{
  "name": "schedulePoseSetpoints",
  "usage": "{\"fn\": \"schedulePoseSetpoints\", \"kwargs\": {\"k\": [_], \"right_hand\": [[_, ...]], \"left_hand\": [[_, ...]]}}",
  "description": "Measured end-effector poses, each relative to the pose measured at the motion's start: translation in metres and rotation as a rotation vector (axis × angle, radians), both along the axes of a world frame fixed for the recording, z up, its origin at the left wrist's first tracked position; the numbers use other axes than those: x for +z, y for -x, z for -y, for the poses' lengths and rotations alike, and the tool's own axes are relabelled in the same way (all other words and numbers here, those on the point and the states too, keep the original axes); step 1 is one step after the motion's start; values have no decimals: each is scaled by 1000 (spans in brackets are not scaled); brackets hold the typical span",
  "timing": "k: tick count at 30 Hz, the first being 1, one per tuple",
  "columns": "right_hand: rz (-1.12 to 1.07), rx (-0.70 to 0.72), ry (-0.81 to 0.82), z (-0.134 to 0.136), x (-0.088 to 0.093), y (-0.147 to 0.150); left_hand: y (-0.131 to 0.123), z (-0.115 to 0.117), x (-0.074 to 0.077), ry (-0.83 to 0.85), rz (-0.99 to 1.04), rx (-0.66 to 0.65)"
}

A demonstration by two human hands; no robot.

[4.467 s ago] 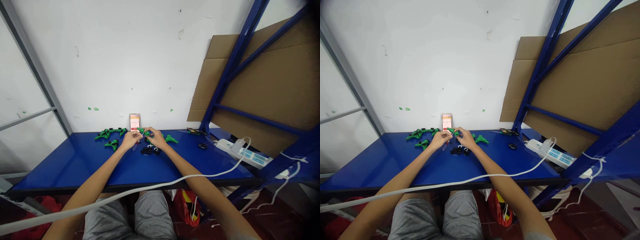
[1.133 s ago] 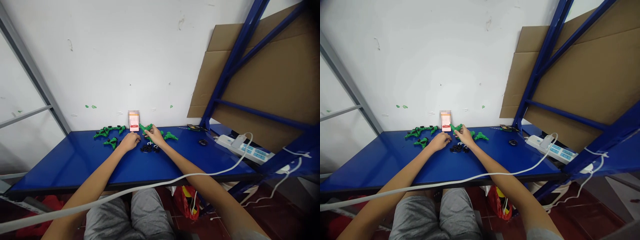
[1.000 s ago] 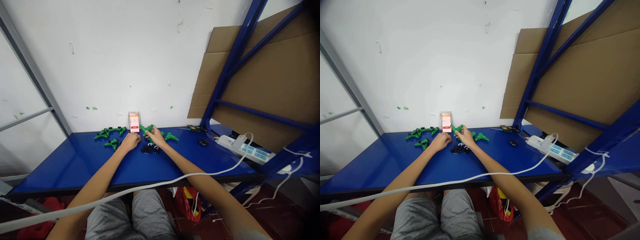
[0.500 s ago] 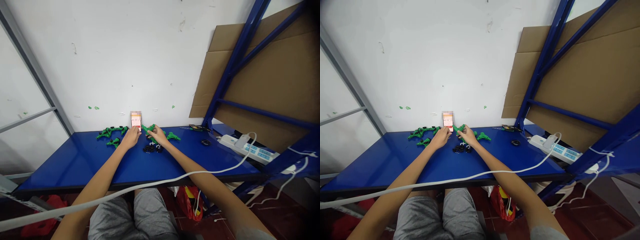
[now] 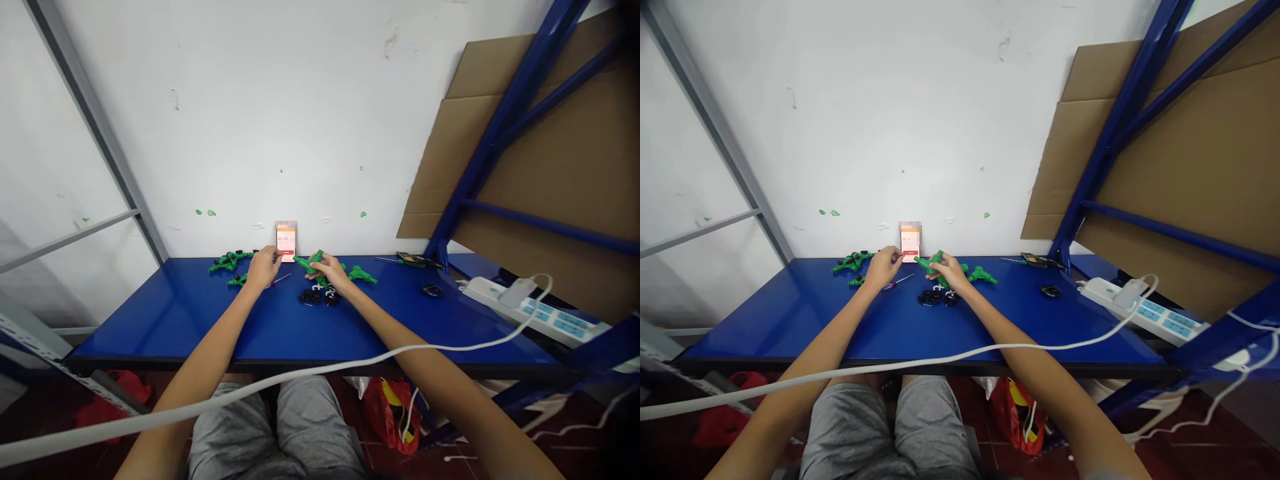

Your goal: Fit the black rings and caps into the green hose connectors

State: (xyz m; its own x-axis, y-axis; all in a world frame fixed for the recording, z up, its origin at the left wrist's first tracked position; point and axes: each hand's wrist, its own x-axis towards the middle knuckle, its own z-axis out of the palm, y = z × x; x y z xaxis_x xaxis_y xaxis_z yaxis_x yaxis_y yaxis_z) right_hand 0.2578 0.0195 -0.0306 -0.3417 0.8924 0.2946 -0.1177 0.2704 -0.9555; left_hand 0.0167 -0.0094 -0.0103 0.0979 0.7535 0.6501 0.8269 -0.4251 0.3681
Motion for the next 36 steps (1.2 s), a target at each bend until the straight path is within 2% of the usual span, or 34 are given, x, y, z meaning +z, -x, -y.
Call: {"fn": "schedulePoseSetpoints", "kwargs": {"k": [5, 13, 16, 20, 22, 28, 31, 33, 36], "right_hand": [[23, 3, -12, 1, 2, 0], [62, -12, -21, 1, 2, 1], [95, -16, -39, 3, 3, 2], [196, -34, -93, 8, 4, 3], [237, -42, -125, 10, 5, 4], [237, -55, -165, 9, 3, 6], [219, -49, -171, 7, 2, 5], [216, -46, -177, 7, 1, 4], [230, -60, -193, 9, 1, 5]], "left_hand": [[-2, -2, -5, 105, 107, -25], [-3, -6, -15, 142, 167, -69], [-2, -10, -20, 157, 239, -33], [2, -14, -24, 192, 227, 11], [3, -15, -24, 207, 302, -42], [-3, -13, -21, 351, 636, -345], [-5, -13, -21, 391, 697, -394], [-4, -13, -21, 398, 666, -363], [1, -13, -22, 308, 432, -182]]}}
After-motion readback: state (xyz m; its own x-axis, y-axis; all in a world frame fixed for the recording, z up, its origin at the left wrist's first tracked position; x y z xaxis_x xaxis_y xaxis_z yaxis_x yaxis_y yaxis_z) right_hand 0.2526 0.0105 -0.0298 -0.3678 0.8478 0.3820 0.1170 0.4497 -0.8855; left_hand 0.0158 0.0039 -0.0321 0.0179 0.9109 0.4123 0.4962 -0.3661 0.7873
